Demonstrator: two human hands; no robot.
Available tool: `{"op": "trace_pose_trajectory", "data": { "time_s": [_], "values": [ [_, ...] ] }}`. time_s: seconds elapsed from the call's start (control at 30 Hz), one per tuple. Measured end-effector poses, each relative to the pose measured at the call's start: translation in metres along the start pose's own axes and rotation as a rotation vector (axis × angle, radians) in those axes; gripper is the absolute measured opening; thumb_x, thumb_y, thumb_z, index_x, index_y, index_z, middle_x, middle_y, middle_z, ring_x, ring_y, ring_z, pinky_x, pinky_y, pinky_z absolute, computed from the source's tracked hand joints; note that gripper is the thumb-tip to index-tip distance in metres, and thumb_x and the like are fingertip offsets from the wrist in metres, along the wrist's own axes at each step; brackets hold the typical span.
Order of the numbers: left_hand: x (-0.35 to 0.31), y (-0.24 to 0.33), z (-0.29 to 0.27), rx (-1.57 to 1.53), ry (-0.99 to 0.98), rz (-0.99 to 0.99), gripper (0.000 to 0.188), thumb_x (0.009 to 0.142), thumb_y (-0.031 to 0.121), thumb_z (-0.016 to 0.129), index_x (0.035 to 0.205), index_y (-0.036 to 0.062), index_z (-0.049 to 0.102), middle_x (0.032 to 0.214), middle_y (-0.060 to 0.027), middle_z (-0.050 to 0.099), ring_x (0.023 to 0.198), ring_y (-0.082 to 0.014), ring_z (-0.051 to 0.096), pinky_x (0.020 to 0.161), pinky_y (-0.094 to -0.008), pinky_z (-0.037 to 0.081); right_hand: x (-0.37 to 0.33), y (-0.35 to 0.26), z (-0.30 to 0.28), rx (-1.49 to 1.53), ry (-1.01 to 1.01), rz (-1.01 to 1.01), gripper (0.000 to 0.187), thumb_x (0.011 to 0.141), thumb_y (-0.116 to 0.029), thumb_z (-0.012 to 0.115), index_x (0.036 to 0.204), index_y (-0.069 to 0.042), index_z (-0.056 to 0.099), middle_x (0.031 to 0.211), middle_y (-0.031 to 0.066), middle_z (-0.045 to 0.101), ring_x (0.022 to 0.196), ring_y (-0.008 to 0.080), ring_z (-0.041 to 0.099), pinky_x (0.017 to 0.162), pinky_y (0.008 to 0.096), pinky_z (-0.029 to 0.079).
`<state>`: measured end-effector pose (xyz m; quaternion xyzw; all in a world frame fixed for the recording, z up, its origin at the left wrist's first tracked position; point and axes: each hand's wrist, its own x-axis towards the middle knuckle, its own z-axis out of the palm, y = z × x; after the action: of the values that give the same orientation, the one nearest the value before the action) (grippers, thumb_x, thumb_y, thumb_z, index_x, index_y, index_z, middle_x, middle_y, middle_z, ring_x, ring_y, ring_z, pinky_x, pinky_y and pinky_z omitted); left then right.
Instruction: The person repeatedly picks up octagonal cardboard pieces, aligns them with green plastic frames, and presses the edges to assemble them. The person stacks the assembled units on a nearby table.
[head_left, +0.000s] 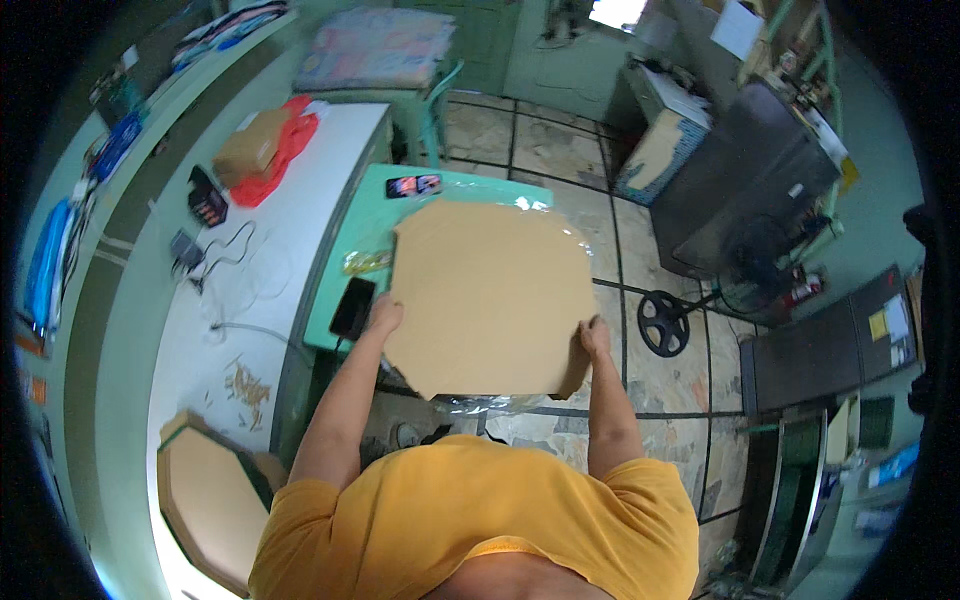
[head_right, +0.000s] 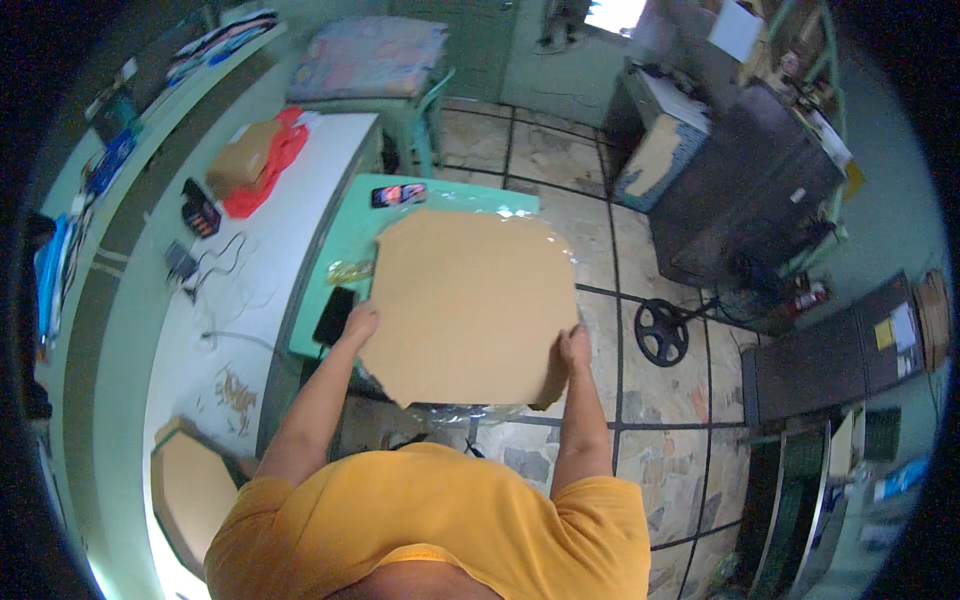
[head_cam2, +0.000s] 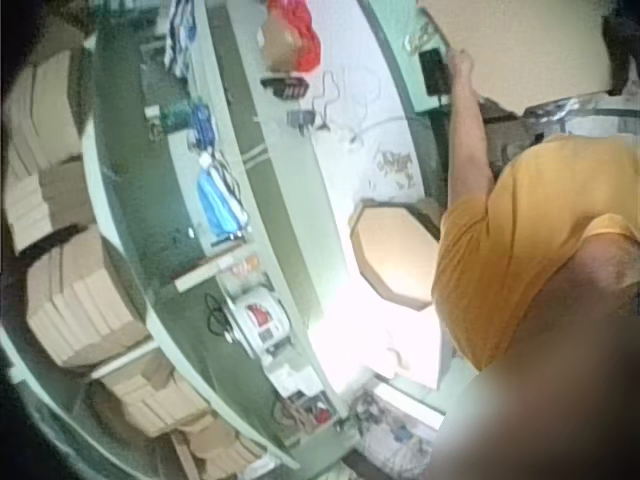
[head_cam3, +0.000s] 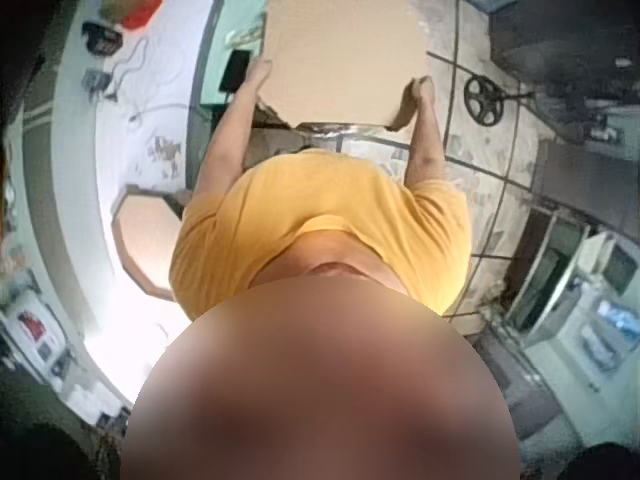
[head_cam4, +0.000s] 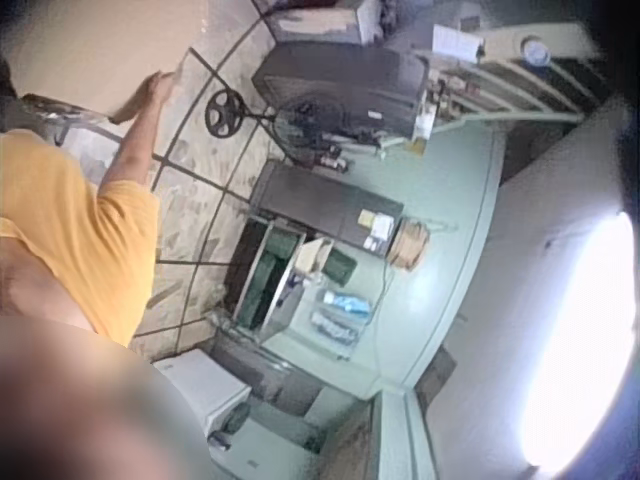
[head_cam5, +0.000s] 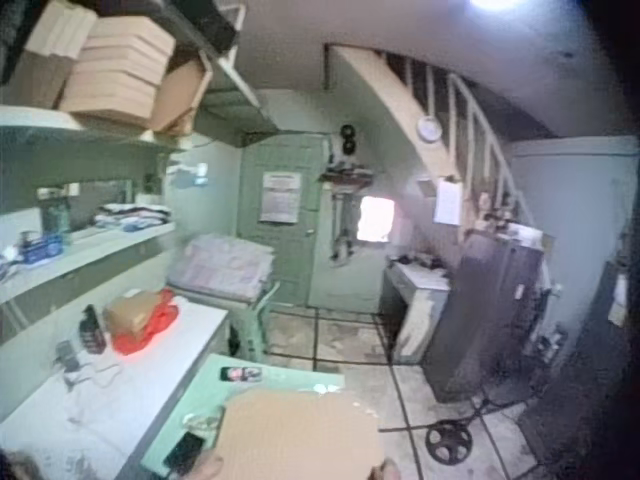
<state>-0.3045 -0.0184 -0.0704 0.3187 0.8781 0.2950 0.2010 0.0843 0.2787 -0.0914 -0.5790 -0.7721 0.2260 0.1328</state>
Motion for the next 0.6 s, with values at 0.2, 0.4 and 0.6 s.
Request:
{"op": "trace_pose_trajectory", "data": {
  "time_s": [0.2,0.4,0.6],
  "values": [
    [0.058,-0.043,0.037,-0.15,0.05,-0.276,0.04,0.084,0.023,0.051,0.106,-0.0078,0.062,0.107,-0.0311,0.062,0.101,-0.0452,0.061,0.087,-0.0504,0.047,0.013,0.002,-0.003,0.246,-0.101,0.133,0.053,0.082,-0.029,0.067,0.118,0.009,0.057,0.112,0.0265,0.065,0.106,0.0367,0.063,0.089,0.0401,0.049],
    [0.035,-0.024,-0.008,-0.275,-0.061,-0.504,0.03,0.09,0.021,0.057,0.094,-0.0071,0.066,0.084,-0.0162,0.067,0.074,-0.0263,0.066,0.062,-0.0379,0.05,-0.014,-0.009,-0.035,0.157,-0.008,0.155,0.053,0.079,-0.033,0.069,0.107,0.011,0.06,0.101,0.0242,0.068,0.099,0.033,0.066,0.083,0.0389,0.051],
    [-0.024,-0.002,-0.065,-0.708,-0.04,-0.29,0.034,0.091,0.029,0.064,0.105,-0.0022,0.062,0.096,-0.0111,0.067,0.081,-0.0204,0.066,0.067,-0.033,0.054,-0.038,-0.009,-0.088,0.904,-0.449,0.311,0.044,0.083,-0.033,0.071,0.105,0.004,0.064,0.093,0.0138,0.069,0.082,0.0219,0.068,0.071,0.0359,0.055]
  ]
}}
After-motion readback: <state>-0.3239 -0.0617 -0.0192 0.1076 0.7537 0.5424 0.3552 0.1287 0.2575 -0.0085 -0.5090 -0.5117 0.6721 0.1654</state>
